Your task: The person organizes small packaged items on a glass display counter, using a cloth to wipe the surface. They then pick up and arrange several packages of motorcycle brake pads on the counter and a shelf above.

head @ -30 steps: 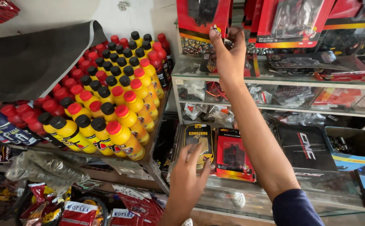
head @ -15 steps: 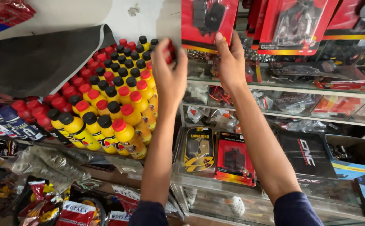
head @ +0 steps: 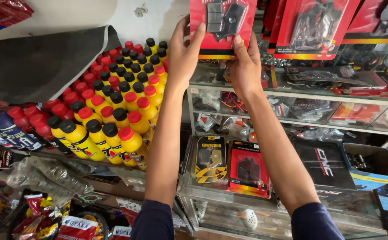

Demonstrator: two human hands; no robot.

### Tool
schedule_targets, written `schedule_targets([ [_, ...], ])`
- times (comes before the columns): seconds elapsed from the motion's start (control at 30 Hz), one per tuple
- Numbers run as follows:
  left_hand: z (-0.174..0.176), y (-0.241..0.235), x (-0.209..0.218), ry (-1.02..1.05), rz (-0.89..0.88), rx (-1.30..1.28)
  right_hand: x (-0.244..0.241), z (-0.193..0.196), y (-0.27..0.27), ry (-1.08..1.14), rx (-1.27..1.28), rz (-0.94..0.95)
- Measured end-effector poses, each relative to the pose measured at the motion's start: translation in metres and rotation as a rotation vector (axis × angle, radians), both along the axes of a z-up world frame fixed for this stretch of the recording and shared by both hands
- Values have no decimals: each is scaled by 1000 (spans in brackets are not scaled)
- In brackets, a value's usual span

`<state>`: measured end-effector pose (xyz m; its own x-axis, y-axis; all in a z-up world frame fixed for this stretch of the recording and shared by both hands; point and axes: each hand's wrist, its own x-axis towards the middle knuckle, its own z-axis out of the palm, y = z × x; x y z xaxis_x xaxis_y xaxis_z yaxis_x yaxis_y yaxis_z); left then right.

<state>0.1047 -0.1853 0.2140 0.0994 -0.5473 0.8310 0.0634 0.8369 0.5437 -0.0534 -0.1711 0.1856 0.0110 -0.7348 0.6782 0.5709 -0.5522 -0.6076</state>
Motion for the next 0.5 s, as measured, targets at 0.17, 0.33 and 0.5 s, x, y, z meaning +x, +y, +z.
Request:
schedule_targets([
  [0.17, 17, 9, 5, 45, -261, 114, 0, -2, -4, -13, -6, 22],
  [0.33, 19, -19, 6, 146, -464, 121, 1, -3, -7, -25, -3, 44],
  [0.5, 19, -26, -3, 190, -471, 77, 0, 0, -2, 15, -9, 24],
])
